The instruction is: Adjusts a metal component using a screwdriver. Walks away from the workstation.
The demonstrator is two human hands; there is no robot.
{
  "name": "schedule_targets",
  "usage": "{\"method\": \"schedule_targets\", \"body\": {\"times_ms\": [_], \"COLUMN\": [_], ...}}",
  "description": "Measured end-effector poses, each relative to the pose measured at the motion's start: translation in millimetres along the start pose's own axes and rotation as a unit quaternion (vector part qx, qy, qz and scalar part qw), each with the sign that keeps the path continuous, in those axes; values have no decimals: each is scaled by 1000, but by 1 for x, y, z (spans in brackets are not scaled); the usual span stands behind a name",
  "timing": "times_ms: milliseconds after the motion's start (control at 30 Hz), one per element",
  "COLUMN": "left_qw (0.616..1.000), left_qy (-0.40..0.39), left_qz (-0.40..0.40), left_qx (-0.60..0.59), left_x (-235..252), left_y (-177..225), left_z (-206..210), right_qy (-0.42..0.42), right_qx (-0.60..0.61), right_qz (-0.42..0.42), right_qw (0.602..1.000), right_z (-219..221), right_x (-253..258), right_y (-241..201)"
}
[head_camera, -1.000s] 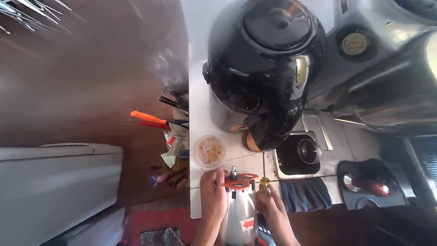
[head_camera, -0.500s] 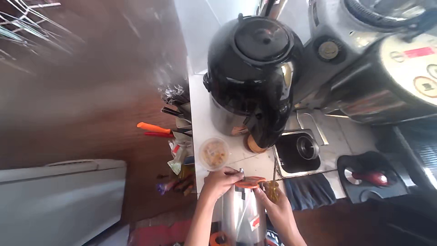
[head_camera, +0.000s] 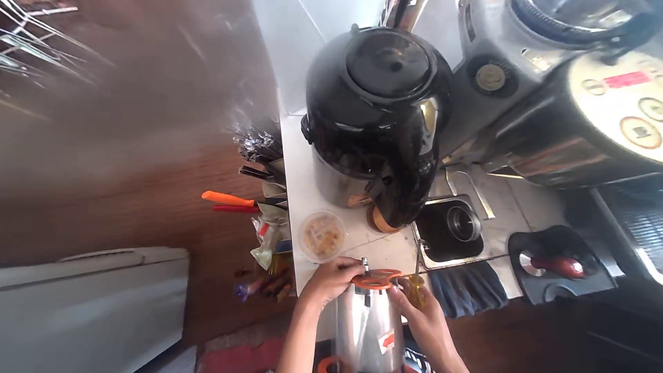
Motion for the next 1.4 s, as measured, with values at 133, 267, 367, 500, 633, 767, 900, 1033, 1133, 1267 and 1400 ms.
{"method": "schedule_targets", "body": {"times_ms": [133,267,367,500,633,767,900,1033,1133,1267,1400], "left_qw": [999,999,999,999,999,999,999,999,998,997,997], "left_qy": [-8,-7,-14,-16,6,16,23,19,16,10,14], "left_qz": [-16,-35,-36,-34,-34,-16,-10,-20,-28,-32,-45], "left_qx": [-32,-39,-26,2,-16,-31,-37,-46,-50,-73,-61], "left_x": [-5,-6,-5,-6,-12,-15,-12,-12,-13,-13,-14], "left_y": [-4,1,1,-1,-7,-10,-11,-9,-8,-6,-3], "left_z": [-3,-3,-4,-4,-6,-5,-4,-5,-6,-8,-8], "right_qy": [11,-84,-126,-135,-121,-123,-124,-120,-113,-100,-97], "right_qx": [-101,-292,-380,-396,-408,-405,-417,-427,-437,-454,-446], "right_qz": [-57,-142,-213,-320,-345,-355,-361,-370,-387,-408,-361], "right_qw": [993,942,891,850,837,833,825,817,804,785,813], "right_z": [-33,-69,-76,-74,-67,-57,-54,-52,-50,-46,-46], "right_x": [5,16,22,29,29,30,35,36,34,20,18], "right_y": [-7,-25,-46,-70,-82,-85,-94,-102,-106,-113,-111]}}
Point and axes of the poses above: each hand's wrist, its own x-axis towards the middle knuckle, its own z-axis out of the palm, y = z × x, the point moved 5 cm from there along x, towards the middle knuckle, and after that the axes turned 4 degrees about -x, right-handed, at the moved point
